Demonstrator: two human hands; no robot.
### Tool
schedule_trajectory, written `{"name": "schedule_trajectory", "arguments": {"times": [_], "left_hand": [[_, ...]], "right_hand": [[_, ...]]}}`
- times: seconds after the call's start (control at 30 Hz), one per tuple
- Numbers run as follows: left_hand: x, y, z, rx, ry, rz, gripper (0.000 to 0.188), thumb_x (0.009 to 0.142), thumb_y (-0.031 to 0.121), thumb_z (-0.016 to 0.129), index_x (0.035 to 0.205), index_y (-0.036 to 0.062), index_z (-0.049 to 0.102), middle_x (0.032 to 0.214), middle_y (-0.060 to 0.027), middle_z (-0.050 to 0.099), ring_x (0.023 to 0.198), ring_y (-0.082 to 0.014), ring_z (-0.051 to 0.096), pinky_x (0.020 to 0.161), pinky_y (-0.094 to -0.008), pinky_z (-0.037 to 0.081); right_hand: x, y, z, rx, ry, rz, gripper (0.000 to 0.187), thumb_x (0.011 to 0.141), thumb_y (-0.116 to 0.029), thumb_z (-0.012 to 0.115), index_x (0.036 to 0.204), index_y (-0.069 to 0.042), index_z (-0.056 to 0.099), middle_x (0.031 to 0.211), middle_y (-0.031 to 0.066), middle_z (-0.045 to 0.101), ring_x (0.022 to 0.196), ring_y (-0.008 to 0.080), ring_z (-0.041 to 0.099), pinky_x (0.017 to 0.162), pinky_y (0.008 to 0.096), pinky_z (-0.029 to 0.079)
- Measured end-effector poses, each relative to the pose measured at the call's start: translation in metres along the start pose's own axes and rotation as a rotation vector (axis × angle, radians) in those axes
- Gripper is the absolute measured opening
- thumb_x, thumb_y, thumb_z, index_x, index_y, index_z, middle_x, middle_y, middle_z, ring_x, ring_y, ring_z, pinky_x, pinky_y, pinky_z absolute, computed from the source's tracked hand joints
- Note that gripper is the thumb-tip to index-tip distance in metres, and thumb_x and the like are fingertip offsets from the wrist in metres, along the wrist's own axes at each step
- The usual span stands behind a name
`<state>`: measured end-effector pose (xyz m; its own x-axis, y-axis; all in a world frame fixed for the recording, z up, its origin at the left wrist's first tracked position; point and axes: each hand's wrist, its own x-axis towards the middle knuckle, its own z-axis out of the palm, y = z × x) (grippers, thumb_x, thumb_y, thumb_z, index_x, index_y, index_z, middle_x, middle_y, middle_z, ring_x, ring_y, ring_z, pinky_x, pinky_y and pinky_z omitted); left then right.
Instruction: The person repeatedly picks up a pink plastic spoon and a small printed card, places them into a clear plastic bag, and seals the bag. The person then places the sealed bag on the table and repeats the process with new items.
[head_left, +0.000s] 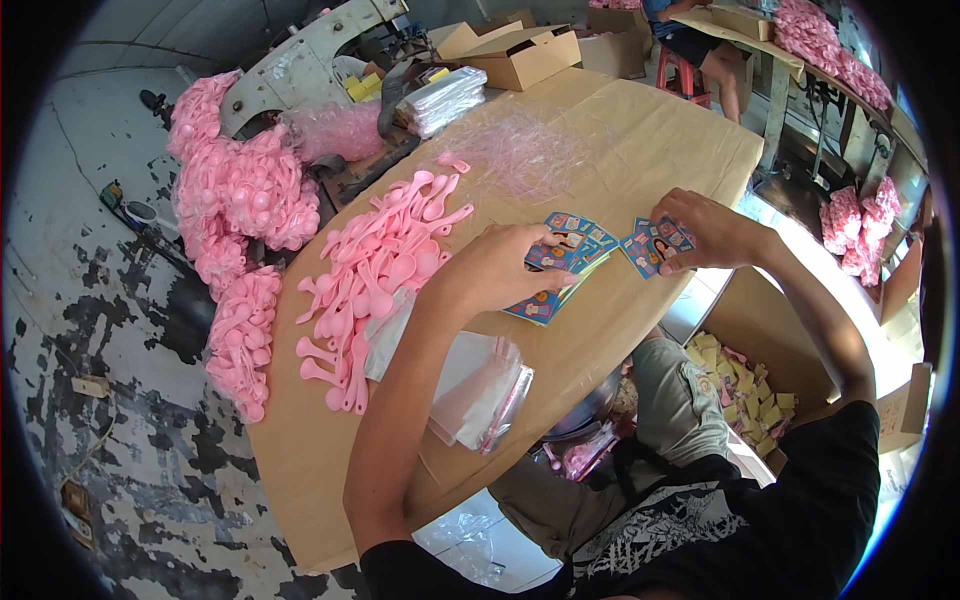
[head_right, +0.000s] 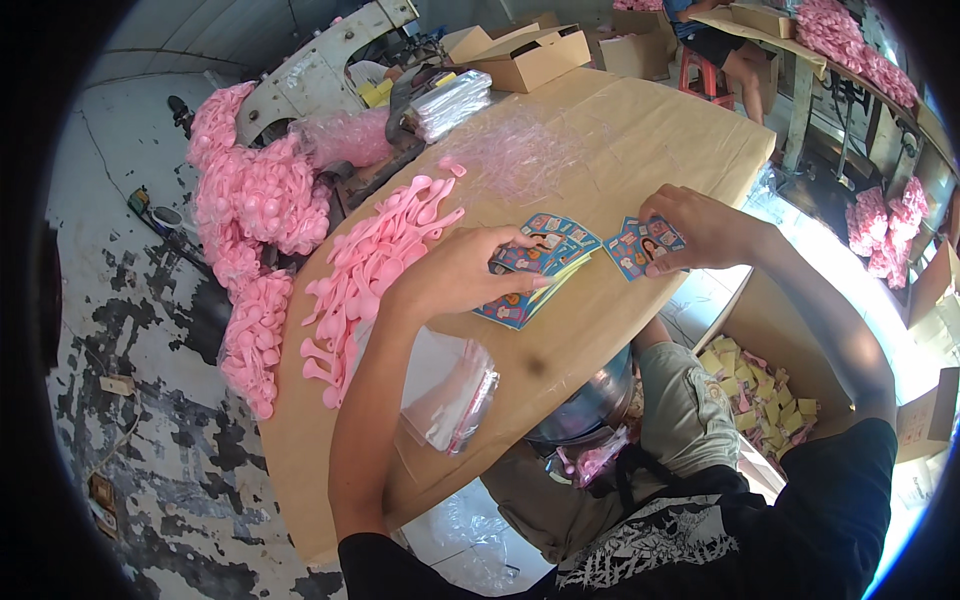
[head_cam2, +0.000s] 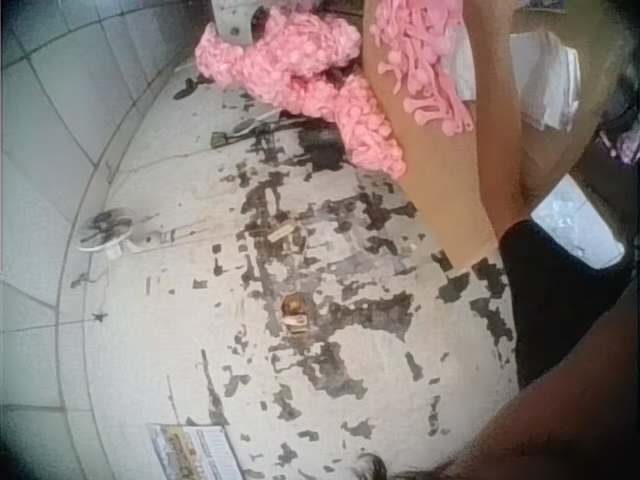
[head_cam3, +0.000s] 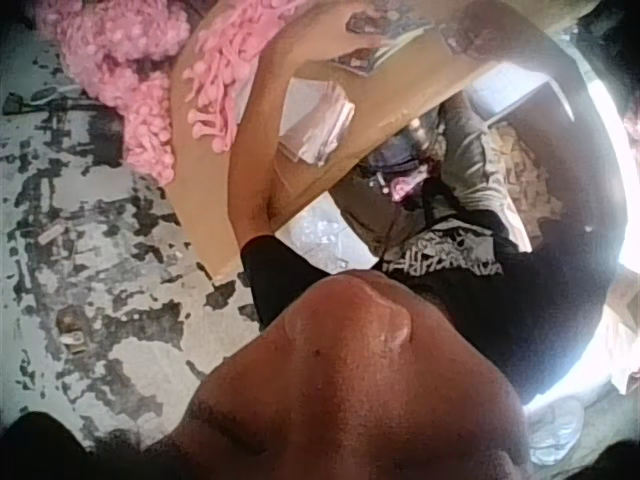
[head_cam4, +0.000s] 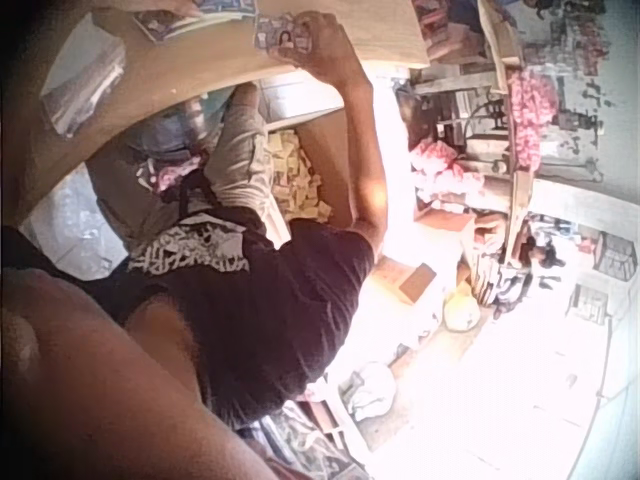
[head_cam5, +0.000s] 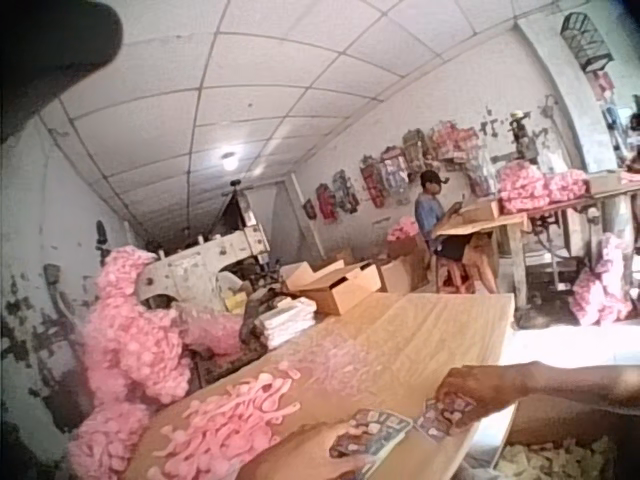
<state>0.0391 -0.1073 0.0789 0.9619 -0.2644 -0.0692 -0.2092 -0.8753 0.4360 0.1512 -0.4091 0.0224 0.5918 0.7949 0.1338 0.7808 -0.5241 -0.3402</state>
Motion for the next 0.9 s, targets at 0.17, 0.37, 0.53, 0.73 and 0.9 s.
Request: {"name": "schedule_trajectory", "arguments": {"times": [0.17,0.37,0.53,0.73,0.9], "left_hand": [[-0.001,0.006,0.000,0.059,-0.024,-0.048,0.063,0.080,0.049,0.077,0.127,0.0096,0.064,0.116,-0.0171,0.069,0.100,-0.0271,0.069,0.089,-0.0350,0.052],[0.007,-0.023,0.016,0.039,0.061,0.086,0.067,0.074,0.049,0.082,0.123,0.0079,0.062,0.117,-0.0167,0.068,0.105,-0.0276,0.067,0.089,-0.0355,0.051],[0.001,-0.006,-0.003,0.071,-0.034,-0.061,0.062,0.071,0.045,0.085,0.111,0.0046,0.062,0.112,-0.0163,0.067,0.107,-0.0285,0.065,0.088,-0.0387,0.051],[0.001,-0.035,0.001,0.002,0.026,-0.050,0.098,0.064,0.047,0.089,0.132,-0.0031,0.040,0.122,-0.0254,0.061,0.113,-0.0335,0.062,0.094,-0.0374,0.050],[-0.013,-0.036,-0.019,-0.063,-0.103,-0.174,0.131,0.056,0.052,0.091,0.148,-0.0054,0.019,0.129,-0.0323,0.055,0.119,-0.0375,0.059,0.100,-0.0362,0.047]], "right_hand": [[0.015,0.004,-0.012,0.138,-0.199,0.181,0.076,0.067,-0.045,0.088,0.118,0.003,0.058,0.114,0.0187,0.060,0.109,0.0310,0.059,0.092,0.0378,0.048],[0.027,0.004,-0.015,0.079,-0.243,0.139,0.070,0.071,-0.044,0.087,0.115,0.004,0.060,0.100,0.0158,0.066,0.094,0.0248,0.064,0.082,0.0346,0.051],[0.044,-0.014,-0.044,0.411,-0.105,0.002,0.041,0.086,-0.038,0.077,0.101,-0.002,0.066,0.084,0.0054,0.070,0.081,0.0128,0.065,0.072,0.0286,0.050],[0.106,-0.034,-0.052,0.507,-0.300,-0.230,0.044,0.089,-0.042,0.074,0.106,-0.002,0.066,0.085,0.0041,0.072,0.077,0.0107,0.066,0.068,0.0288,0.053],[0.146,-0.053,-0.010,0.286,-0.438,-0.427,0.048,0.088,-0.040,0.075,0.113,0.000,0.063,0.098,0.0114,0.069,0.091,0.0172,0.066,0.075,0.0336,0.054]]}}
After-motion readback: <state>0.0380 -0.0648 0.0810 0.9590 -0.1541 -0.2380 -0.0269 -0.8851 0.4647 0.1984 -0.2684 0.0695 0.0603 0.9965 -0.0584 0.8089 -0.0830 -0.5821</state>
